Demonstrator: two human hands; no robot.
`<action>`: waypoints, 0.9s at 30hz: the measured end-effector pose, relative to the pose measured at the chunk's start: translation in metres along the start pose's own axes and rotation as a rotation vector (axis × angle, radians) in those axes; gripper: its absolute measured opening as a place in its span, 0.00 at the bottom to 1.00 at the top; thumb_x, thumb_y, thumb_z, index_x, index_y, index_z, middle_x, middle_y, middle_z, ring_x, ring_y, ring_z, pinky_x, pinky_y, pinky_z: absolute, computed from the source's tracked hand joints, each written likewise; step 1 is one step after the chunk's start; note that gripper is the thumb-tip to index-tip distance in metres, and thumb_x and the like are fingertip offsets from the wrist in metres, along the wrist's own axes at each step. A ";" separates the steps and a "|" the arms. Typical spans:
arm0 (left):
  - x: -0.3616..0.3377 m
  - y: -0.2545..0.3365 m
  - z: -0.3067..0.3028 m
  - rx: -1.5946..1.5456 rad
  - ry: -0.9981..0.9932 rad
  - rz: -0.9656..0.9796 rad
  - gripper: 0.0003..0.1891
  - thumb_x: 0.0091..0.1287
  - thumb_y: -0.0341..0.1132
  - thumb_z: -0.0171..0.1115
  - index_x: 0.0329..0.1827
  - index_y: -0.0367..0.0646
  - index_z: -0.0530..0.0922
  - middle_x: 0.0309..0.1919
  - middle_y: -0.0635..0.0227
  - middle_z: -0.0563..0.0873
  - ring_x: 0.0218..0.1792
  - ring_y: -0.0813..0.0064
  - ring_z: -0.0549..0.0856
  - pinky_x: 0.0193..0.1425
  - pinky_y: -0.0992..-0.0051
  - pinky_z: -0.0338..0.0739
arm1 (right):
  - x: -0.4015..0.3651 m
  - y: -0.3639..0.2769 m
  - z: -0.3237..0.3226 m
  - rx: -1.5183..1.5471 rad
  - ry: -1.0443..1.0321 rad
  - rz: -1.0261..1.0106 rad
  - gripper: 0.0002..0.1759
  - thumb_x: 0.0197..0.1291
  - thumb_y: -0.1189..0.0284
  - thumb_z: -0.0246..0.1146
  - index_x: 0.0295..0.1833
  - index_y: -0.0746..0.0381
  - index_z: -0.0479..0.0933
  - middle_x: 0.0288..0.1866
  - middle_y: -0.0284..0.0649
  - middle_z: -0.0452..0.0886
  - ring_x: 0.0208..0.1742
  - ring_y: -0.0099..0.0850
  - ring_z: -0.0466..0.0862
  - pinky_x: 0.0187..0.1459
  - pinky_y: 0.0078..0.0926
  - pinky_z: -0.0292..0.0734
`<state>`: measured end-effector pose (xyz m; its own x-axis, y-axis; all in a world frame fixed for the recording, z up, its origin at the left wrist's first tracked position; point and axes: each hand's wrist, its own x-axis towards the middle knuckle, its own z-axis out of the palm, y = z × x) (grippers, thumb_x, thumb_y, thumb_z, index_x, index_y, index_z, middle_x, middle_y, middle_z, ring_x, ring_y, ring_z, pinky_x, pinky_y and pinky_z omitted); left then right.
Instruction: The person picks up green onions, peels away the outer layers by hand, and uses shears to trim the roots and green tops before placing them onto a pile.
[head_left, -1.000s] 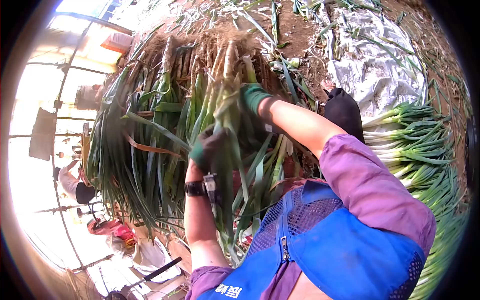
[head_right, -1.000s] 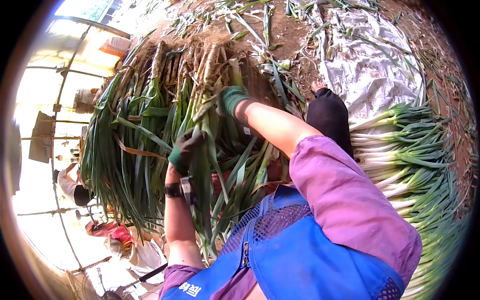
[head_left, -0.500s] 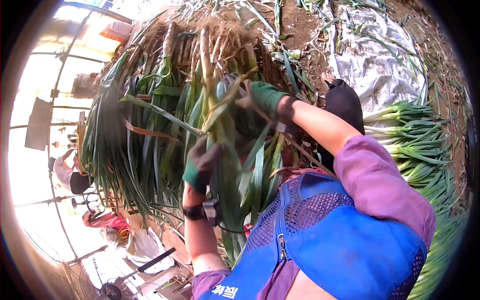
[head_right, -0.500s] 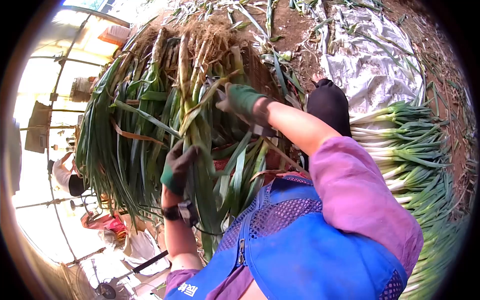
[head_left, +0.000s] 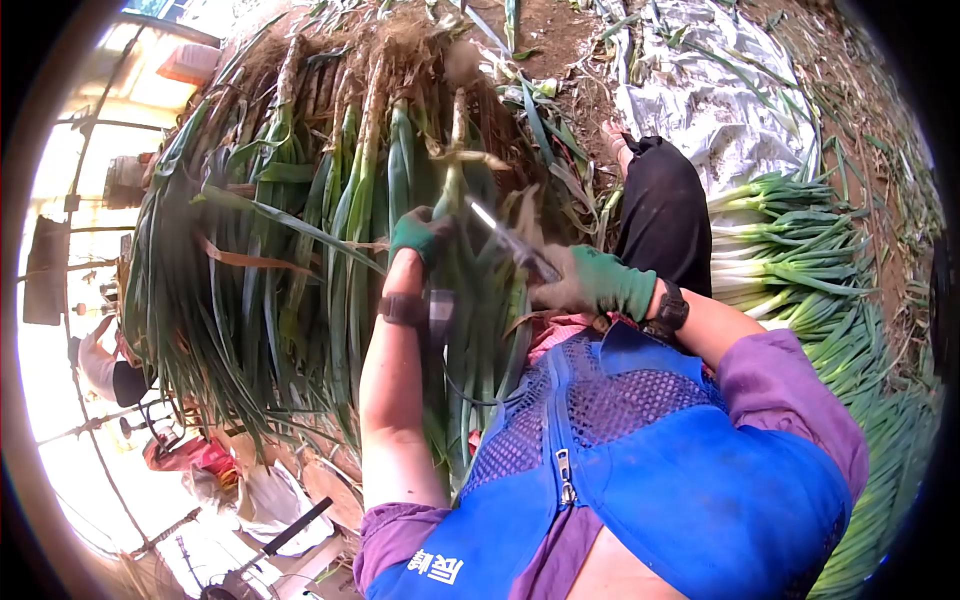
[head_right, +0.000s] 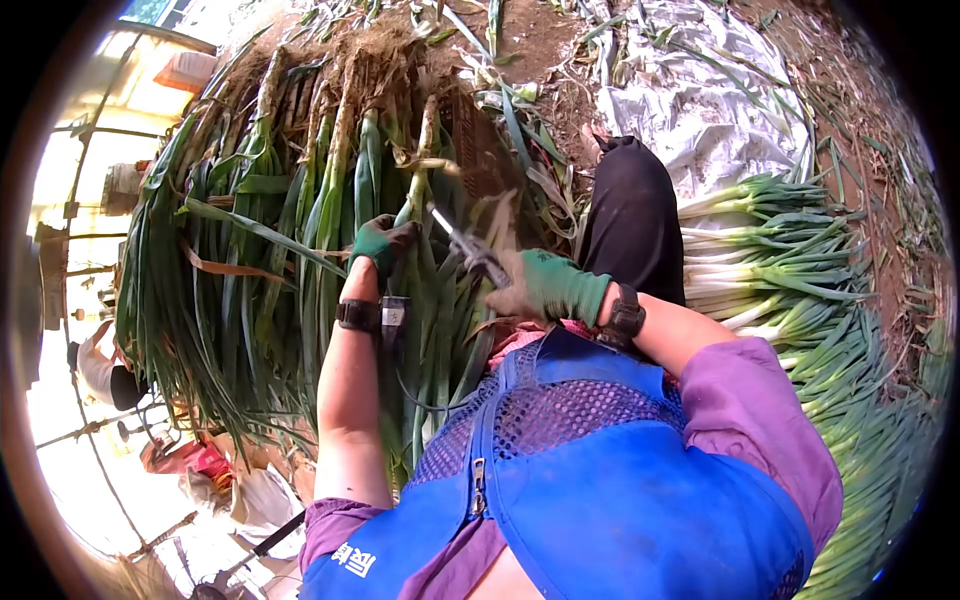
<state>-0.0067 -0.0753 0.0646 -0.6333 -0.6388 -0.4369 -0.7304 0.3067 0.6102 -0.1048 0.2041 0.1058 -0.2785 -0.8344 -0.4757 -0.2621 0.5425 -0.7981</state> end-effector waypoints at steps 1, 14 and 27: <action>0.002 -0.005 0.001 0.009 0.007 0.019 0.20 0.58 0.46 0.70 0.44 0.37 0.86 0.30 0.69 0.87 0.31 0.79 0.83 0.38 0.74 0.77 | 0.003 0.001 -0.001 0.016 0.026 0.037 0.25 0.56 0.54 0.66 0.50 0.63 0.74 0.33 0.47 0.84 0.35 0.38 0.87 0.39 0.34 0.79; -0.007 0.000 0.009 -0.039 0.018 0.007 0.20 0.58 0.45 0.69 0.45 0.37 0.86 0.33 0.67 0.88 0.32 0.79 0.84 0.40 0.75 0.78 | 0.093 0.007 -0.024 -0.062 0.220 -0.010 0.36 0.56 0.50 0.63 0.54 0.73 0.72 0.36 0.55 0.84 0.38 0.44 0.86 0.41 0.37 0.80; -0.007 0.006 0.011 0.068 0.020 -0.005 0.18 0.59 0.45 0.69 0.43 0.38 0.85 0.30 0.69 0.86 0.31 0.80 0.81 0.38 0.75 0.77 | 0.036 0.009 -0.008 0.000 0.095 -0.093 0.29 0.54 0.53 0.65 0.47 0.70 0.78 0.38 0.56 0.84 0.41 0.48 0.85 0.44 0.41 0.79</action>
<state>-0.0095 -0.0612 0.0638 -0.6251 -0.6540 -0.4262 -0.7495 0.3505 0.5616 -0.1242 0.1799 0.0850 -0.3392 -0.8682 -0.3622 -0.2908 0.4629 -0.8374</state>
